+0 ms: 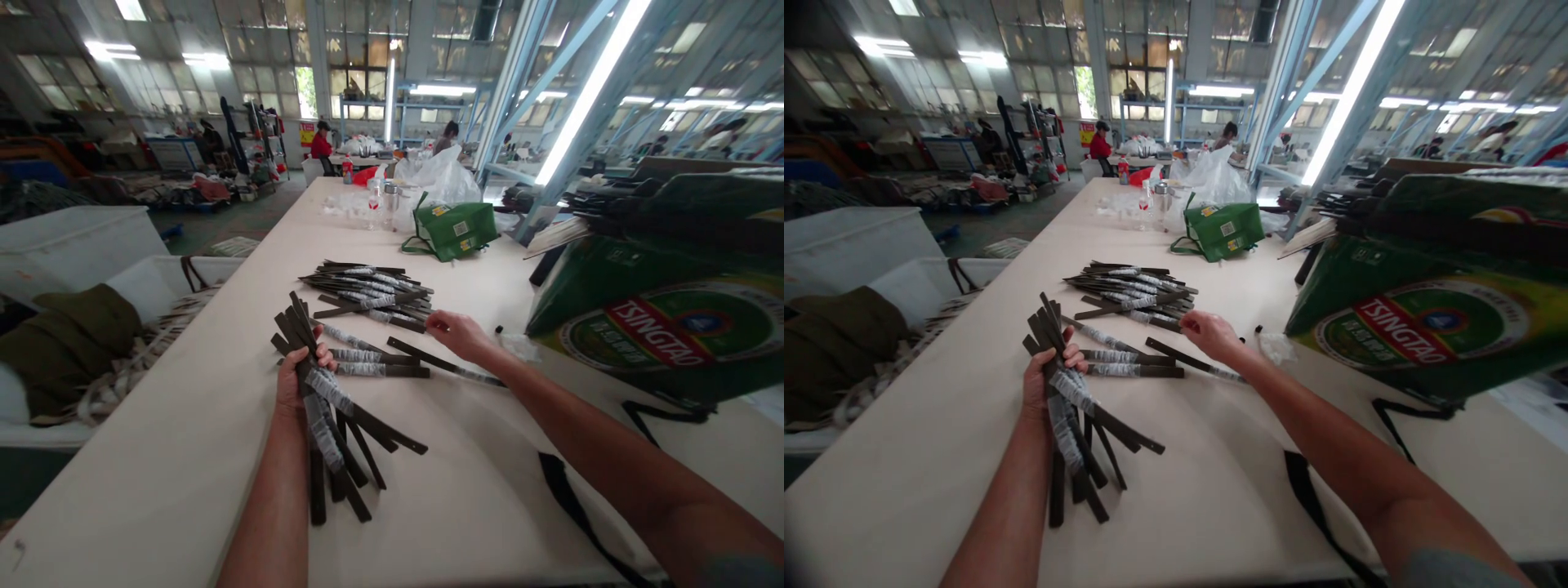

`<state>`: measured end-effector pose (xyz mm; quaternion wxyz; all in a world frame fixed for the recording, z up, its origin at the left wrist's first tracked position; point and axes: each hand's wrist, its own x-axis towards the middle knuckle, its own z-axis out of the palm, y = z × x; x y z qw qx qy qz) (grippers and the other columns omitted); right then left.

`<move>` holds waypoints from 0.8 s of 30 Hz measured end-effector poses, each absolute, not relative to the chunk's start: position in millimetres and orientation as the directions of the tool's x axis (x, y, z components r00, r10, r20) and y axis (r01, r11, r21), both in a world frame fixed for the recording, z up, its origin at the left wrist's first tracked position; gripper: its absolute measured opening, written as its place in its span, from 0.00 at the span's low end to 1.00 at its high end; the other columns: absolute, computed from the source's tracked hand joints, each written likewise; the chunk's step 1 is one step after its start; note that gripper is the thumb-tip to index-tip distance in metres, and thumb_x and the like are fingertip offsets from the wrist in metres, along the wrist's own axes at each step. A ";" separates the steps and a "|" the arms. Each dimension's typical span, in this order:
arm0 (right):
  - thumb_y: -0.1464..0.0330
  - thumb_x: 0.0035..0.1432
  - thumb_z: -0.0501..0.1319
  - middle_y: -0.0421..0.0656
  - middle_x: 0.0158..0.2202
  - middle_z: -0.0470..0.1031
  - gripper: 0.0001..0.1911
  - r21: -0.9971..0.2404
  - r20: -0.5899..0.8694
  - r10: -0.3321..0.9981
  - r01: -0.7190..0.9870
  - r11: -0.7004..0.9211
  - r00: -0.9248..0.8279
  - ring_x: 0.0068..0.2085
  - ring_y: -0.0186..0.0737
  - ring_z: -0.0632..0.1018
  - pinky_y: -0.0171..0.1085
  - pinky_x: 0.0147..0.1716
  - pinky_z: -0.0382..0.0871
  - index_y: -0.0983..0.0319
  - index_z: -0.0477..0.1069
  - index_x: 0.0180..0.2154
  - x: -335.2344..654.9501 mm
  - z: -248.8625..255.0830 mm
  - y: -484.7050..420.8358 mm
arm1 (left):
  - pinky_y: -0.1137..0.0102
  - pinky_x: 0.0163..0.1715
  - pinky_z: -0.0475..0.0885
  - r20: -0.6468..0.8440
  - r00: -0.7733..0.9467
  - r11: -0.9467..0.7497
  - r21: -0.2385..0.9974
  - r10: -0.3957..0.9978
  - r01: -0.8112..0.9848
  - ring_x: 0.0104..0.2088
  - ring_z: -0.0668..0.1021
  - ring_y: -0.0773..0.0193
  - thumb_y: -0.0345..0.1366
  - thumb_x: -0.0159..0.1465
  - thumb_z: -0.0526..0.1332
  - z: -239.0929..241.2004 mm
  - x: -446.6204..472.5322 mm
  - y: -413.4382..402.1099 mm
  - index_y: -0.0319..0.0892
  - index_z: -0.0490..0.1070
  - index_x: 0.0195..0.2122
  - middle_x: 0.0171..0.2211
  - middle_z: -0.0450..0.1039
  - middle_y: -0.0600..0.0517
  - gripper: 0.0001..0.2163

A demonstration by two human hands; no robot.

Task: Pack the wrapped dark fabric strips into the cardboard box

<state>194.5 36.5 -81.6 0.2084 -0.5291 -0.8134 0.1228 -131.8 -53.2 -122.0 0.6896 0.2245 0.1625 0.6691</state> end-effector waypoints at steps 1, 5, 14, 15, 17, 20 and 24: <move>0.63 0.61 0.59 0.42 0.41 0.77 0.12 -0.375 0.185 0.897 0.815 0.443 -0.402 0.40 0.38 0.76 0.35 0.39 0.66 0.59 0.74 0.45 191.6 -80.1 35.0 | 0.73 0.31 0.73 0.079 0.048 -0.001 0.527 0.996 -0.850 0.26 0.70 0.72 0.33 0.54 0.67 -122.3 -132.8 -53.1 0.38 0.72 0.49 0.28 0.65 0.56 0.20; 0.53 0.56 0.65 0.45 0.48 0.75 0.27 -0.212 0.001 0.860 0.840 0.499 -0.511 0.46 0.45 0.77 0.39 0.42 0.67 0.58 0.70 0.53 204.9 -86.0 18.0 | 0.73 0.31 0.72 0.085 0.036 -0.014 0.527 0.996 -0.850 0.26 0.70 0.72 0.33 0.53 0.67 -122.2 -134.9 -52.4 0.39 0.72 0.48 0.28 0.64 0.56 0.20; 0.62 0.61 0.58 0.43 0.38 0.78 0.11 -0.223 0.078 0.946 0.920 0.323 -0.313 0.34 0.39 0.76 0.36 0.32 0.62 0.59 0.75 0.41 254.2 -108.9 -1.0 | 0.74 0.29 0.71 0.068 0.019 -0.018 0.512 0.998 -0.859 0.25 0.68 0.72 0.33 0.51 0.68 -118.3 -128.4 -54.2 0.40 0.73 0.47 0.27 0.63 0.57 0.21; 0.61 0.62 0.58 0.43 0.38 0.78 0.12 -0.247 0.104 0.950 0.917 0.312 -0.295 0.35 0.39 0.76 0.36 0.33 0.62 0.59 0.75 0.42 246.8 -102.3 2.3 | 0.74 0.29 0.71 0.074 0.020 -0.020 0.505 0.997 -0.863 0.25 0.68 0.72 0.33 0.51 0.68 -118.6 -128.5 -54.6 0.40 0.73 0.48 0.27 0.63 0.57 0.21; 0.58 0.63 0.58 0.43 0.38 0.78 0.14 -0.280 0.134 0.944 0.903 0.327 -0.300 0.36 0.40 0.76 0.36 0.33 0.61 0.58 0.75 0.43 220.0 -85.6 8.6 | 0.74 0.30 0.72 0.097 0.022 -0.029 0.493 0.995 -0.870 0.25 0.68 0.72 0.33 0.52 0.67 -119.4 -129.0 -55.7 0.40 0.72 0.49 0.27 0.63 0.57 0.21; 0.57 0.62 0.60 0.41 0.36 0.78 0.15 -0.322 0.111 0.909 0.851 0.414 -0.401 0.35 0.39 0.75 0.35 0.32 0.59 0.57 0.76 0.45 156.8 -61.8 15.3 | 0.74 0.30 0.72 0.127 0.026 -0.039 0.482 0.991 -0.875 0.25 0.68 0.73 0.33 0.53 0.67 -119.8 -129.0 -57.7 0.40 0.72 0.50 0.27 0.62 0.57 0.21; 0.56 0.64 0.57 0.39 0.38 0.78 0.15 -0.387 0.056 0.798 0.724 0.572 -0.601 0.38 0.37 0.76 0.34 0.33 0.61 0.55 0.77 0.43 77.4 -50.3 34.2 | 0.73 0.31 0.72 0.128 0.019 -0.044 0.475 0.992 -0.879 0.25 0.68 0.72 0.33 0.54 0.66 -119.5 -128.4 -58.3 0.41 0.72 0.49 0.27 0.62 0.56 0.20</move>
